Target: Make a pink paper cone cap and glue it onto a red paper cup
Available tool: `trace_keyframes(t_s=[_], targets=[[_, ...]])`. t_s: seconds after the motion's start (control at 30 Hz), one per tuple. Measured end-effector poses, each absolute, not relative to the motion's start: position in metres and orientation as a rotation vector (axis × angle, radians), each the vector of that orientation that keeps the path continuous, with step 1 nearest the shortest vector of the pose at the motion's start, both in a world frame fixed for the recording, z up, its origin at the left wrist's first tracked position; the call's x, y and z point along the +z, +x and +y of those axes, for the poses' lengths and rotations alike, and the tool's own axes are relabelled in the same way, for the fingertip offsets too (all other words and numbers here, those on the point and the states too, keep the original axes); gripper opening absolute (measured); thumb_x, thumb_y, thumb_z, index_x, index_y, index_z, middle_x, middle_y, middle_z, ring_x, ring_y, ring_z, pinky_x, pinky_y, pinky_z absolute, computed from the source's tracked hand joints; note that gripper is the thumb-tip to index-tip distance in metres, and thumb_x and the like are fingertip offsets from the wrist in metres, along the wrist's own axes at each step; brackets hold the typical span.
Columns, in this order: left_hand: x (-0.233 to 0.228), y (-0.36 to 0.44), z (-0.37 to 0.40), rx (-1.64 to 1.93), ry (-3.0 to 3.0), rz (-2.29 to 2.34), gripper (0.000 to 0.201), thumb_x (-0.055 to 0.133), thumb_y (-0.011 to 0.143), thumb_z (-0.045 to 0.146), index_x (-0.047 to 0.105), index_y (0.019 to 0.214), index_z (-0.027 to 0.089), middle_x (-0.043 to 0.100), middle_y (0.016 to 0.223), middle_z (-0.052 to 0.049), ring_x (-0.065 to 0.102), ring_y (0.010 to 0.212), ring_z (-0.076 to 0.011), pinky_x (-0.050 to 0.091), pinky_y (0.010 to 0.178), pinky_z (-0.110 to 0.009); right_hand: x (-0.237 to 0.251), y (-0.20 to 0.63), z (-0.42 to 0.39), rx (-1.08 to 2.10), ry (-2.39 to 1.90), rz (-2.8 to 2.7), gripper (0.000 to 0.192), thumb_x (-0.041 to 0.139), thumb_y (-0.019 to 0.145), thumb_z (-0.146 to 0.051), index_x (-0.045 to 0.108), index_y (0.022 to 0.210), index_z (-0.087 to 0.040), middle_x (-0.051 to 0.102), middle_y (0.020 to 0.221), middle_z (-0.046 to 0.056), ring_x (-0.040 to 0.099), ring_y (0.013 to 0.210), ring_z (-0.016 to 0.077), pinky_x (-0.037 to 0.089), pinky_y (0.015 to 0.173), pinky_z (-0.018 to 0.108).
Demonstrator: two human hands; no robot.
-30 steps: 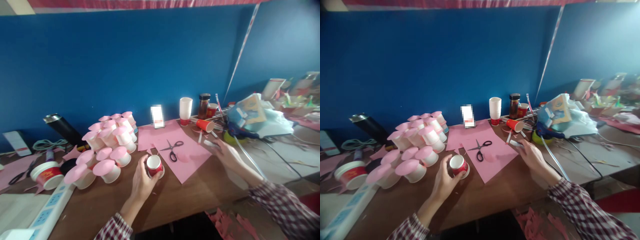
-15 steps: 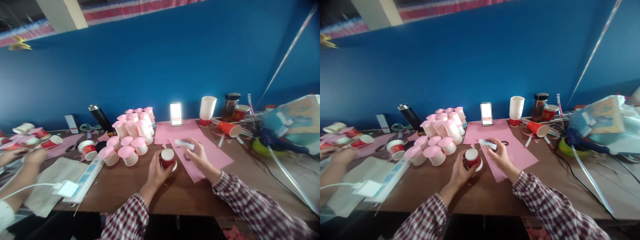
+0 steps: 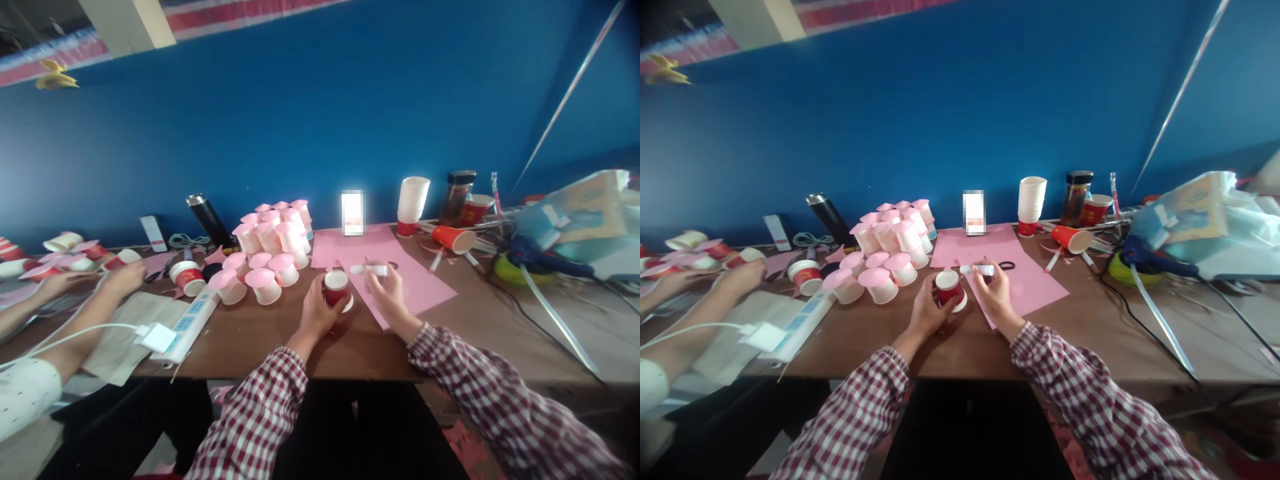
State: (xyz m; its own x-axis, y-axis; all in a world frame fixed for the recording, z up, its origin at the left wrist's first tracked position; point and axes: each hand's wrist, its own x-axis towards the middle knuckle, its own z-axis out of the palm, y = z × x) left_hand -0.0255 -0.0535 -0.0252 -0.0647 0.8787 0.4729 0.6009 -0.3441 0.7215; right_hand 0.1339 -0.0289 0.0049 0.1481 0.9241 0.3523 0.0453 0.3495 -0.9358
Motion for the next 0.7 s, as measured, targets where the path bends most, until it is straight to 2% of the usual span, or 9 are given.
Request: trace_keyframes(t_s=[0.13, 0.33, 0.7], targets=[[-0.0234, -0.025, -0.055, 1.389, 1.946, 1.565, 0.057, 0.069, 0.07, 0.036, 0.046, 0.119, 0.019, 0.056, 0.116, -0.012, 0.058, 0.104, -0.025, 0.047, 0.09, -0.043, 0.0008, 0.1297, -0.029, 0.758, -1.023, -1.282, 0.025, 0.053, 0.083, -0.044, 0.052, 0.085, -0.019, 0.053, 0.066, -0.001, 0.048, 0.058, 0.0113, 0.042, 0.054, 0.023], [-0.0228, -0.0252, -0.0545, 1.387, 1.897, 1.547, 0.059, 0.073, 0.067, 0.032, 0.047, 0.119, 0.021, 0.057, 0.115, -0.011, 0.058, 0.104, -0.0261, 0.047, 0.091, -0.045, 0.0038, 0.1269, -0.0301, 0.682, -0.987, -1.39, 0.021, 0.055, 0.081, -0.04, 0.054, 0.084, -0.019, 0.059, 0.076, 0.002, 0.054, 0.068, 0.0147, 0.044, 0.062, 0.026], [-0.0219, -0.025, -0.0552, 1.357, 1.935, 1.521, 0.055, 0.069, 0.072, 0.038, 0.046, 0.118, 0.02, 0.058, 0.111, -0.011, 0.06, 0.097, -0.0227, 0.048, 0.087, -0.04, 0.006, 0.1319, -0.0294, 0.727, -0.958, -1.46, 0.016, 0.057, 0.078, -0.033, 0.055, 0.084, -0.019, 0.06, 0.073, 0.001, 0.054, 0.064, 0.0149, 0.044, 0.06, 0.027]])
